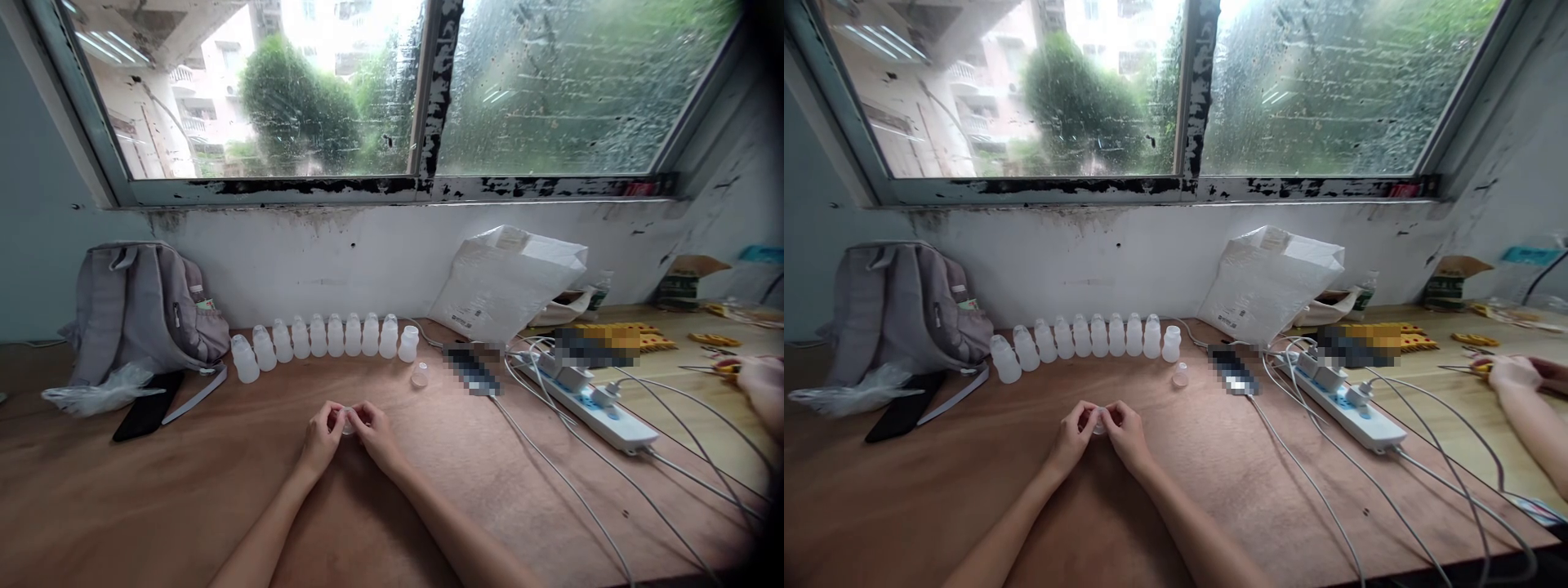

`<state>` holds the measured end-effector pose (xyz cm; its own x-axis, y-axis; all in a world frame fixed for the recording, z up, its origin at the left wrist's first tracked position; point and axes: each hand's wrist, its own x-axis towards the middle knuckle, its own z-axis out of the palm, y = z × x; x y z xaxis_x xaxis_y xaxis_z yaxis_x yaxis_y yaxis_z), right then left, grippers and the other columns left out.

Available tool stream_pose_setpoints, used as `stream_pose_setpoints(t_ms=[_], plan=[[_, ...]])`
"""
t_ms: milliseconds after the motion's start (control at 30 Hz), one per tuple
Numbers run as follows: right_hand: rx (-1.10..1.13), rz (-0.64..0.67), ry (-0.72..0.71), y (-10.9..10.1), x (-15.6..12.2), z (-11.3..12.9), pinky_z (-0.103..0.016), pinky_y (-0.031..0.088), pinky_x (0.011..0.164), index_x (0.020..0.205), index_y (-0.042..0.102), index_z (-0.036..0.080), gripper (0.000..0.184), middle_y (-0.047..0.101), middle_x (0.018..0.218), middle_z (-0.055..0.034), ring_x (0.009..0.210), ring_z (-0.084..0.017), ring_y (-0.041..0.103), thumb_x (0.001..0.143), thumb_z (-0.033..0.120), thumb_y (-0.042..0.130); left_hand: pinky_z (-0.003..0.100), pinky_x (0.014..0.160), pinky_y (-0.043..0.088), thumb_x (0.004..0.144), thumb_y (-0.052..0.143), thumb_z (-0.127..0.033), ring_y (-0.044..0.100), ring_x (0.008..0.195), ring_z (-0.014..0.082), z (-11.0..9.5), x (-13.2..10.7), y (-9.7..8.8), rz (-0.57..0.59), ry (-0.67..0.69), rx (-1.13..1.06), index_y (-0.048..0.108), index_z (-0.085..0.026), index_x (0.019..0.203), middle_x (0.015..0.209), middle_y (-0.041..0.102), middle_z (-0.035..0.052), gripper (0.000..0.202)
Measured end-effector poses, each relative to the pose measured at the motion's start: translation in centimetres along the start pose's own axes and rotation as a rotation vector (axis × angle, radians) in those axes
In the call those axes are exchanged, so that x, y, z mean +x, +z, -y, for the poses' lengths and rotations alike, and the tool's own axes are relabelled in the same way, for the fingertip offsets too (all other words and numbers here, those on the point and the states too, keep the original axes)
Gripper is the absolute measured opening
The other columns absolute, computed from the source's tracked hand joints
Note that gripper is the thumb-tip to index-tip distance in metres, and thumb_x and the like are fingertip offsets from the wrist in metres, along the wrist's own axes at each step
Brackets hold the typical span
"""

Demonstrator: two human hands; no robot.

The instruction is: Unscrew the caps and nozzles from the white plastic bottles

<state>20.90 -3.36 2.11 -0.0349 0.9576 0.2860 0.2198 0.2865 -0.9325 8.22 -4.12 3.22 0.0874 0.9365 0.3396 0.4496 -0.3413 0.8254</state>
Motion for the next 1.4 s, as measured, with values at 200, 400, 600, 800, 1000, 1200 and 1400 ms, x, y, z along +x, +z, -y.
stream_pose_setpoints(t_ms=[200, 400, 600, 800, 1000, 1200, 1400], plan=[[0.100, 0.039, 0.061, 0.2, 0.2, -0.5, -0.019, 0.040, 0.034, 0.082, 0.057, 0.017, 0.026, 0.058, 0.065, -0.0015, 0.047, -0.011, 0.050, 0.074, 0.039, 0.048, 0.022, 0.062, 0.045, 0.077, 0.044, -0.031, 0.057, 0.069, 0.0129, 0.7, 0.1, 0.1, -0.018, 0.002, -0.025, 0.054, -0.018, 0.091, 0.084, 0.060, 0.0036, 0.022], [0.102, 0.065, 0.006, 0.2, 0.2, -0.7, -0.021, 0.046, 0.042, 0.083, 0.056, 0.017, 0.016, 0.059, 0.072, -0.0019, 0.052, -0.011, 0.052, 0.070, 0.023, 0.051, 0.024, 0.066, 0.047, 0.075, 0.046, -0.022, 0.057, 0.076, 0.0140, 1.3, 0.3, 0.2, -0.040, 0.044, -0.060, 0.056, -0.017, 0.090, 0.089, 0.059, 0.0053, 0.019], [0.081, 0.018, -0.007, 0.2, 0.2, -0.7, -0.022, 0.046, 0.045, 0.081, 0.055, 0.017, 0.014, 0.060, 0.070, -0.0023, 0.054, -0.012, 0.054, 0.068, 0.021, 0.050, 0.024, 0.069, 0.047, 0.071, 0.048, -0.016, 0.058, 0.077, 0.0137, 0.8, 0.2, -0.1, 0.025, 0.042, -0.029, 0.054, -0.018, 0.090, 0.086, 0.061, 0.0037, 0.020], [0.033, 0.052, -0.045, 0.0, 0.2, -0.6, -0.023, 0.048, 0.051, 0.085, 0.053, 0.018, 0.016, 0.059, 0.075, -0.0023, 0.061, -0.013, 0.056, 0.070, 0.018, 0.047, 0.024, 0.070, 0.046, 0.073, 0.046, -0.016, 0.058, 0.076, 0.0138, 0.6, 0.0, -0.2, 0.043, 0.069, 0.071, 0.052, -0.021, 0.094, 0.086, 0.062, 0.0021, 0.022], [0.018, 0.067, -0.056, 0.0, 0.1, -0.5, -0.024, 0.047, 0.057, 0.085, 0.052, 0.019, 0.018, 0.060, 0.077, -0.0014, 0.064, -0.013, 0.058, 0.068, 0.015, 0.047, 0.023, 0.068, 0.045, 0.073, 0.046, -0.017, 0.059, 0.072, 0.0130, 0.3, 0.0, -0.4, 0.035, 0.070, 0.101, 0.052, -0.022, 0.094, 0.085, 0.062, 0.0012, 0.023], [0.054, 0.063, -0.030, 0.1, 0.1, -0.6, -0.021, 0.043, 0.048, 0.082, 0.051, 0.019, 0.016, 0.059, 0.069, 0.0010, 0.052, -0.010, 0.053, 0.066, 0.017, 0.048, 0.022, 0.066, 0.045, 0.072, 0.047, -0.016, 0.058, 0.069, 0.0124, 0.0, 0.0, -0.5, 0.036, 0.068, 0.122, 0.053, -0.022, 0.094, 0.083, 0.063, 0.0008, 0.023], [0.037, 0.046, -0.018, 0.1, 0.0, -0.5, -0.021, 0.042, 0.047, 0.080, 0.051, 0.018, 0.014, 0.059, 0.066, 0.0008, 0.052, -0.010, 0.052, 0.066, 0.017, 0.048, 0.022, 0.064, 0.044, 0.071, 0.047, -0.017, 0.057, 0.064, 0.0120, 0.2, -0.1, -0.4, 0.029, 0.047, 0.150, 0.053, -0.022, 0.093, 0.080, 0.062, 0.0003, 0.023]])
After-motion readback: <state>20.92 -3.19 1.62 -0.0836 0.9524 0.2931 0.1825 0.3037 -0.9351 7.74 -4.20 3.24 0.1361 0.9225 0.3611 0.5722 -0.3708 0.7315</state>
